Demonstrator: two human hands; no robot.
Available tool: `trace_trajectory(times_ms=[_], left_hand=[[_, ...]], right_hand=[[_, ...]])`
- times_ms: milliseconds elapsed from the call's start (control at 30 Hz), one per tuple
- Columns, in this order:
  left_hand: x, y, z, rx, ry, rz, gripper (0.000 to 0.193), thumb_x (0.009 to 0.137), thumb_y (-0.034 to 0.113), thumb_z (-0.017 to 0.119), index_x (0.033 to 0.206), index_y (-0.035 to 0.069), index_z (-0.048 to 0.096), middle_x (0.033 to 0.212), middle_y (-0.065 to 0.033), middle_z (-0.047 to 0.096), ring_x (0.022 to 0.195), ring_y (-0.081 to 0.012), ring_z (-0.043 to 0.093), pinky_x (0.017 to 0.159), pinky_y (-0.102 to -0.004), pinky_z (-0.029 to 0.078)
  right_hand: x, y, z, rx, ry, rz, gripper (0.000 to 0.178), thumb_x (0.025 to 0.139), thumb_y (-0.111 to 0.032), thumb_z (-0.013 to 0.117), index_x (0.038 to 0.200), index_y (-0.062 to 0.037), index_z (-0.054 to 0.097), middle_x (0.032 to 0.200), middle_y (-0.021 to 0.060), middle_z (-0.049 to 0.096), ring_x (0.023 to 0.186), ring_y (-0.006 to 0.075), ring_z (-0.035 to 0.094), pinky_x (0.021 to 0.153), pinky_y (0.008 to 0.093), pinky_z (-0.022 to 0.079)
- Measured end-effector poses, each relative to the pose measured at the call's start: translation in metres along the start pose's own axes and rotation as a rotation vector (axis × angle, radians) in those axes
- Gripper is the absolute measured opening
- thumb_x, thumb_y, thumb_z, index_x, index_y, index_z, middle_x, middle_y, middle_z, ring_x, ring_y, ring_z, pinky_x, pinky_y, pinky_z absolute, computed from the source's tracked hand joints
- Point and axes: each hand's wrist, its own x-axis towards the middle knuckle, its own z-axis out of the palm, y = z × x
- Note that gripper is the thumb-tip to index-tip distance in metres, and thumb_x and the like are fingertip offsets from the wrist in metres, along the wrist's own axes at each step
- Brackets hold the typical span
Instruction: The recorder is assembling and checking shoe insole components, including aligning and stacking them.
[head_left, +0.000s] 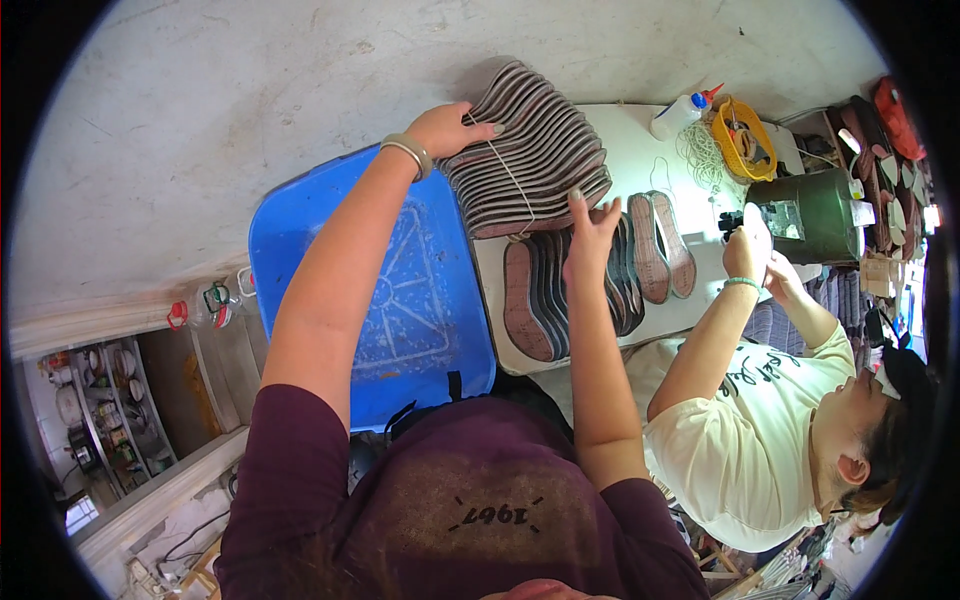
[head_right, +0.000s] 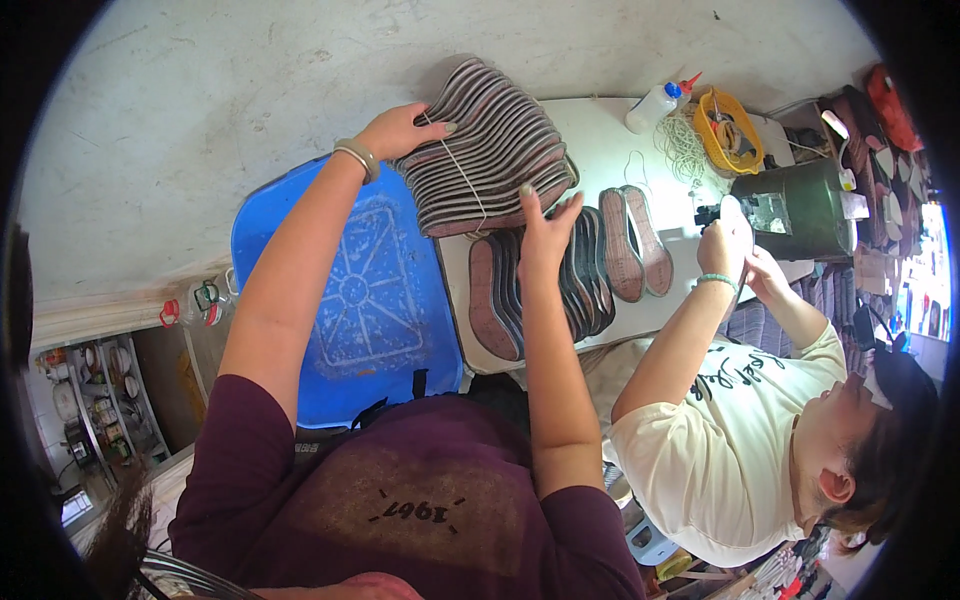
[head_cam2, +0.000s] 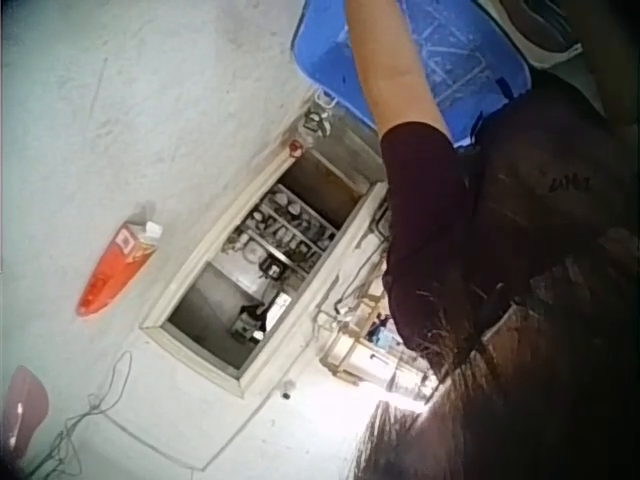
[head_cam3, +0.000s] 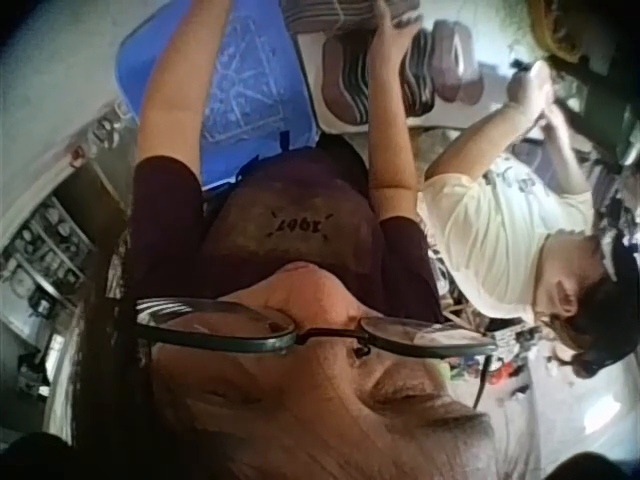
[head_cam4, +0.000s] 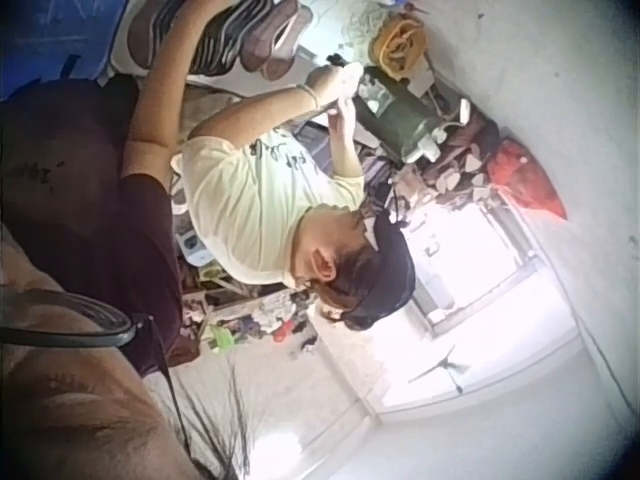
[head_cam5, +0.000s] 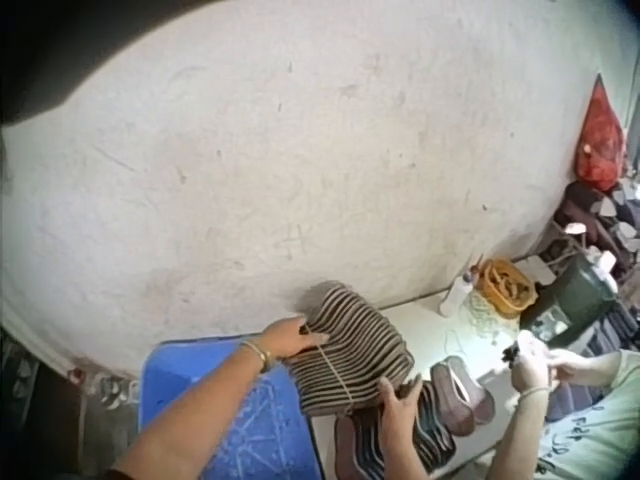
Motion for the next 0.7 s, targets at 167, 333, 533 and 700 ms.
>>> trace_trajectory(times_ms=[167, 333, 533, 700], left_hand=[[-0.025, 0.028, 0.000, 0.019, -0.052, 0.158, 0.056, 0.083, 0.044, 0.063, 0.115, 0.000, 0.053, 0.103, -0.0233, 0.065, 0.096, -0.0393, 0.062, 0.084, -0.0448, 0.048], [-0.064, 0.067, -0.018, 0.065, -0.044, 0.167, 0.049, 0.084, 0.037, 0.065, 0.110, -0.001, 0.050, 0.099, -0.0255, 0.065, 0.090, -0.0397, 0.063, 0.077, -0.0449, 0.050], [-0.103, 0.095, -0.013, -0.400, 0.285, 0.093, 0.067, 0.079, 0.022, 0.073, 0.131, -0.002, 0.038, 0.104, -0.0196, 0.063, 0.093, -0.0337, 0.063, 0.083, -0.0422, 0.049], [-0.078, 0.063, 0.063, -0.474, 0.345, 0.157, 0.089, 0.073, 0.022, 0.076, 0.140, -0.004, 0.023, 0.133, -0.0272, 0.038, 0.122, -0.0407, 0.045, 0.102, -0.0432, 0.039]], right_hand=[[-0.031, -0.004, -0.003, 0.315, -0.205, 0.221, 0.075, 0.086, -0.006, 0.064, 0.147, -0.0054, 0.020, 0.134, 0.0106, 0.045, 0.118, 0.0222, 0.047, 0.097, 0.0348, 0.039], [-0.033, -0.019, -0.019, 0.513, -0.214, 0.130, 0.050, 0.089, 0.002, 0.054, 0.136, -0.0015, 0.037, 0.126, 0.0124, 0.052, 0.114, 0.0200, 0.052, 0.100, 0.0323, 0.041], [0.015, -0.042, -0.025, 0.458, -0.362, -0.058, 0.057, 0.086, -0.001, 0.055, 0.139, -0.0001, 0.034, 0.126, 0.0130, 0.054, 0.114, 0.0216, 0.054, 0.099, 0.0317, 0.042], [0.080, -0.039, -0.014, -0.096, -0.394, -0.042, 0.044, 0.089, -0.012, 0.061, 0.129, 0.0012, 0.050, 0.116, 0.0125, 0.062, 0.101, 0.0197, 0.060, 0.090, 0.0321, 0.048]])
